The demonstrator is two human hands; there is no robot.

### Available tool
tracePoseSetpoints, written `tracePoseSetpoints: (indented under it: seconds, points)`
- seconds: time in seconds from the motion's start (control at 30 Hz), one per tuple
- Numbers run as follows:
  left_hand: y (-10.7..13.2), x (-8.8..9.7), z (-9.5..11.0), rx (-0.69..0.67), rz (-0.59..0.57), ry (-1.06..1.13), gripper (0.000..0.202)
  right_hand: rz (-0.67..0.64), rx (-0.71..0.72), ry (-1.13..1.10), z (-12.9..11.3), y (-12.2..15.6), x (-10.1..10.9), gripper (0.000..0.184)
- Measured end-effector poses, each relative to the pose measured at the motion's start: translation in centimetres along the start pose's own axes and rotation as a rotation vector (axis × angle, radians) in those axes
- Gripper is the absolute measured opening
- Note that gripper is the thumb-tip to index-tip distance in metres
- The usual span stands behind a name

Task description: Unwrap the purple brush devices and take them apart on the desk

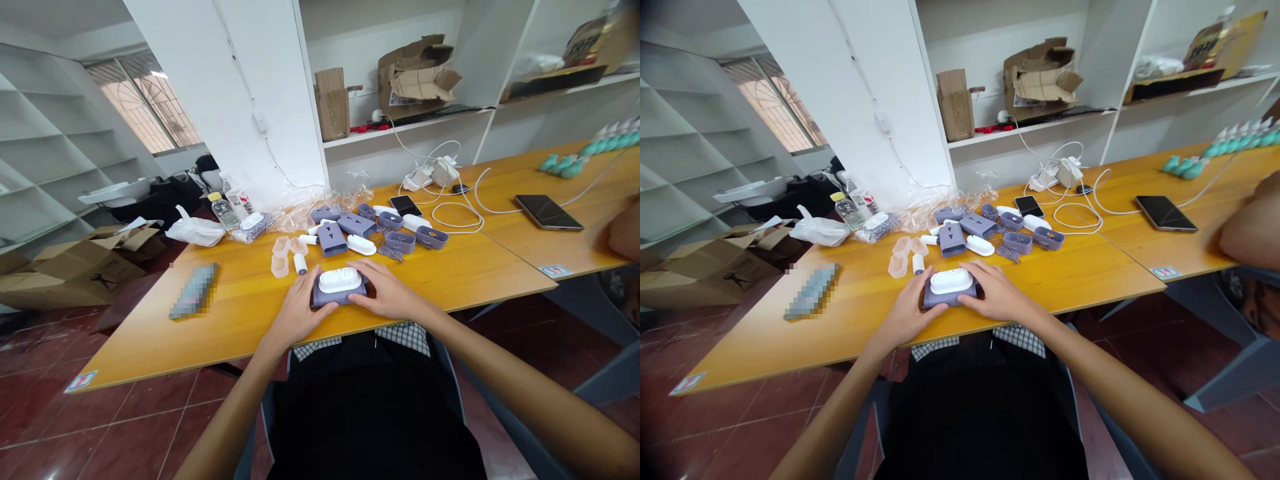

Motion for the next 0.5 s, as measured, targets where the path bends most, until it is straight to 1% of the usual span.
tracePoseSetpoints:
  seconds: [0.07,0.17,0.27,0.37,0.5]
  points:
    - [0.01,-0.03,0.06,-0.015,-0.001,-0.001,0.08,0.02,-0.005,-0.004,0.11,-0.05,0.13,0.055]
    - [-0.05,0.0,0.19,-0.038,0.007,-0.007,0.075,0.044,-0.004,-0.042,0.33,-0.31,0.34,0.039]
    - [-0.02,0.08,0.21,-0.032,0.02,-0.016,0.073,0.074,-0.012,-0.089,0.46,-0.47,0.63,0.028]
    - [0.05,0.12,0.26,-0.015,0.021,-0.029,0.073,0.093,-0.023,-0.106,0.51,-0.41,0.81,0.024]
    - [0.09,0.3,0.6,-0.032,0.026,-0.04,0.069,0.081,-0.016,-0.091,0.41,-0.29,0.8,0.026]
Point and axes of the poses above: each hand's wrist, its own y-axis away from the middle knuckle, its own x-axis out of the back of the hand, z = x × y, the point moved 7 cm from there along -y, towards the middle knuckle, and after that the axes turned 7 degrees about x, right-handed, at the moved point
